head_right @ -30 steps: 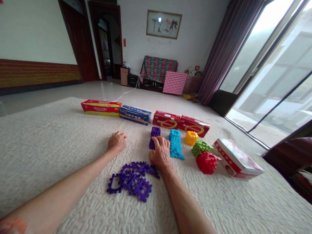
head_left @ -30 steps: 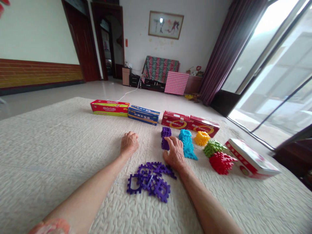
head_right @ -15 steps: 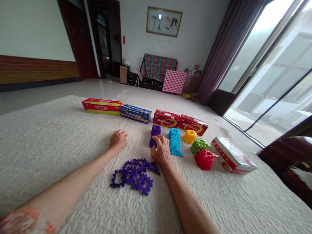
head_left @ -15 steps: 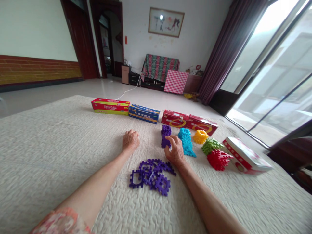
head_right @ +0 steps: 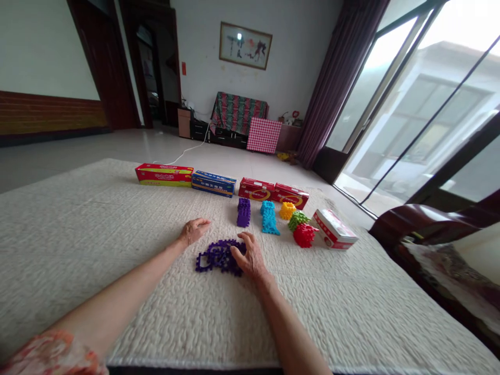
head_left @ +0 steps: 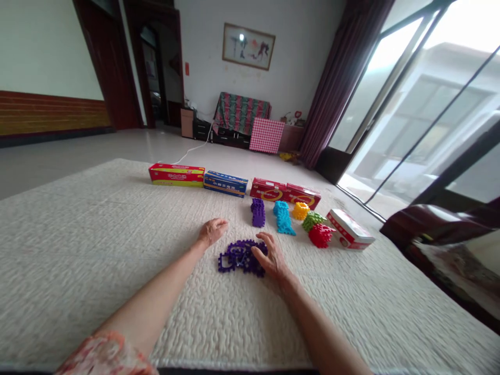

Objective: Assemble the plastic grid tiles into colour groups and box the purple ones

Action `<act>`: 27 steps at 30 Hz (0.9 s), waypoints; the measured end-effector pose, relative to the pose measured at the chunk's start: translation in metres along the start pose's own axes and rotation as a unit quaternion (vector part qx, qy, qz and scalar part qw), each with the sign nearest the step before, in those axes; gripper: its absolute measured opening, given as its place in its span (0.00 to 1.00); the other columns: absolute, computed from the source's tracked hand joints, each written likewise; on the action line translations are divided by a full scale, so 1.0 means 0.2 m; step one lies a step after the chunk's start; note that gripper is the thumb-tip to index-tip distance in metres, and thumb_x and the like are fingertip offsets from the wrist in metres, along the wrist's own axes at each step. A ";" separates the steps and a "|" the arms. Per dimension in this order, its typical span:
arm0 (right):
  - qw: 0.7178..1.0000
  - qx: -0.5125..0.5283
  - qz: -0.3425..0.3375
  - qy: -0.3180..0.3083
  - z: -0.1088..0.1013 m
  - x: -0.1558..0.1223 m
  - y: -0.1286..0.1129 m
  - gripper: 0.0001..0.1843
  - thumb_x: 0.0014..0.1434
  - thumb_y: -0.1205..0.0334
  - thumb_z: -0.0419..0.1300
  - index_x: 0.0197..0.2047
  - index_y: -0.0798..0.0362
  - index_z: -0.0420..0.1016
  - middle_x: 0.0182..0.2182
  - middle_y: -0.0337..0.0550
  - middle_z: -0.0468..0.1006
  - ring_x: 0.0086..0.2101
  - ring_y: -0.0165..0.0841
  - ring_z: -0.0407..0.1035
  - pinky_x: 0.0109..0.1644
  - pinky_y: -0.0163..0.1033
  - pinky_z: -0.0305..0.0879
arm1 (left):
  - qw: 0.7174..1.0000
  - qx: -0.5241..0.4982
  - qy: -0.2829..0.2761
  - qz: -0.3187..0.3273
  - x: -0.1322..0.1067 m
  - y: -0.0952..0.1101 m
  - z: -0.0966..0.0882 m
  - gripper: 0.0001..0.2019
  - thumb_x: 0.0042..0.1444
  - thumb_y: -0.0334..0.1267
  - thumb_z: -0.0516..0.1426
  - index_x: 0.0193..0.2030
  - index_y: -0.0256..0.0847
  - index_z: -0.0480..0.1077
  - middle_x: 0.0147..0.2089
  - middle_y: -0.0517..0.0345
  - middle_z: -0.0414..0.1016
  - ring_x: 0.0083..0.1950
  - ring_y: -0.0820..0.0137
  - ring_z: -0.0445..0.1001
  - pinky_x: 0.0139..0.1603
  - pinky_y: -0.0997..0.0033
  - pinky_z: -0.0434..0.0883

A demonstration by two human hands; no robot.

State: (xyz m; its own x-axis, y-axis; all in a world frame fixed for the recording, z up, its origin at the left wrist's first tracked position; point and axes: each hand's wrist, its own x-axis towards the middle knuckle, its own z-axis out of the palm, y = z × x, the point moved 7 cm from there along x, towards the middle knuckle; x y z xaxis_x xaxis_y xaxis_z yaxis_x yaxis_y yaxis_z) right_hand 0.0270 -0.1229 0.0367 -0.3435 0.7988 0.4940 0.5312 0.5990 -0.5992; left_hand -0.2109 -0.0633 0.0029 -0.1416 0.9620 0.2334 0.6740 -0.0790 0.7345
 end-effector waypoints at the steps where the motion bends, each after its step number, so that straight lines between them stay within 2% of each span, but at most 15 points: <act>1: 1.000 0.002 0.006 -0.002 0.00 -0.02 0.00 0.19 0.58 0.54 0.56 0.51 0.51 0.68 0.52 0.50 0.69 0.53 0.40 0.65 0.58 0.47 0.62 | 1.000 -0.010 -0.005 0.007 -0.04 0.02 0.00 0.11 0.53 0.39 0.55 0.40 0.43 0.77 0.45 0.58 0.80 0.49 0.68 0.76 0.53 0.73 0.68; 5: 1.000 -0.014 0.025 -0.006 0.01 -0.08 0.01 0.25 0.57 0.49 0.58 0.54 0.53 0.66 0.55 0.52 0.66 0.56 0.42 0.62 0.60 0.49 0.59 | 0.998 -0.050 -0.027 0.037 -0.21 0.11 -0.02 0.14 0.54 0.43 0.55 0.43 0.42 0.76 0.47 0.56 0.79 0.51 0.66 0.75 0.56 0.70 0.68; 9: 0.996 -0.071 0.035 -0.040 0.05 -0.12 0.00 0.34 0.52 0.49 0.62 0.60 0.52 0.62 0.60 0.53 0.61 0.59 0.44 0.58 0.62 0.52 0.54 | 0.991 -0.068 -0.074 0.086 -0.34 0.20 -0.02 0.23 0.53 0.49 0.56 0.53 0.39 0.71 0.55 0.51 0.74 0.58 0.62 0.71 0.60 0.65 0.66; 14: 0.989 -0.124 0.026 -0.071 0.07 -0.14 -0.04 0.37 0.49 0.52 0.64 0.61 0.50 0.61 0.61 0.53 0.61 0.61 0.45 0.55 0.62 0.54 0.52 | 0.973 0.028 -0.120 0.197 -0.43 0.31 0.03 0.31 0.46 0.48 0.62 0.58 0.40 0.67 0.61 0.49 0.69 0.62 0.58 0.65 0.64 0.58 0.61; 17: 0.990 -0.128 0.020 -0.058 0.06 -0.14 -0.05 0.35 0.50 0.54 0.63 0.60 0.51 0.61 0.59 0.53 0.64 0.59 0.44 0.59 0.61 0.52 0.54 | 0.963 0.088 -0.111 0.230 -0.44 0.31 0.06 0.33 0.43 0.47 0.64 0.58 0.42 0.67 0.60 0.50 0.69 0.63 0.57 0.64 0.65 0.55 0.59; 21: 0.991 -0.131 0.017 -0.033 0.07 -0.15 -0.04 0.31 0.53 0.53 0.61 0.59 0.52 0.62 0.57 0.52 0.67 0.57 0.42 0.61 0.60 0.50 0.56 | 0.960 0.092 -0.087 0.251 -0.44 0.29 0.09 0.28 0.46 0.47 0.63 0.56 0.42 0.69 0.59 0.50 0.71 0.61 0.58 0.66 0.63 0.57 0.61; 27: 0.989 -0.143 0.017 -0.013 0.07 -0.15 -0.04 0.28 0.55 0.53 0.60 0.58 0.52 0.63 0.56 0.52 0.69 0.56 0.42 0.62 0.59 0.50 0.57 | 0.969 0.084 -0.053 0.226 -0.35 0.28 0.10 0.23 0.46 0.44 0.63 0.51 0.41 0.72 0.51 0.51 0.76 0.53 0.61 0.72 0.57 0.61 0.66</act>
State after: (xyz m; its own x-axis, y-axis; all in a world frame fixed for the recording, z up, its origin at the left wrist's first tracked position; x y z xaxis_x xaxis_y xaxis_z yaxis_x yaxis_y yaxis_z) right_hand 0.0234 -0.1511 0.0174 -0.3398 0.8215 0.4579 0.7390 0.5344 -0.4103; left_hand -0.1493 -0.1292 0.0159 0.2644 0.8615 0.4335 0.7593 -0.4630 0.4572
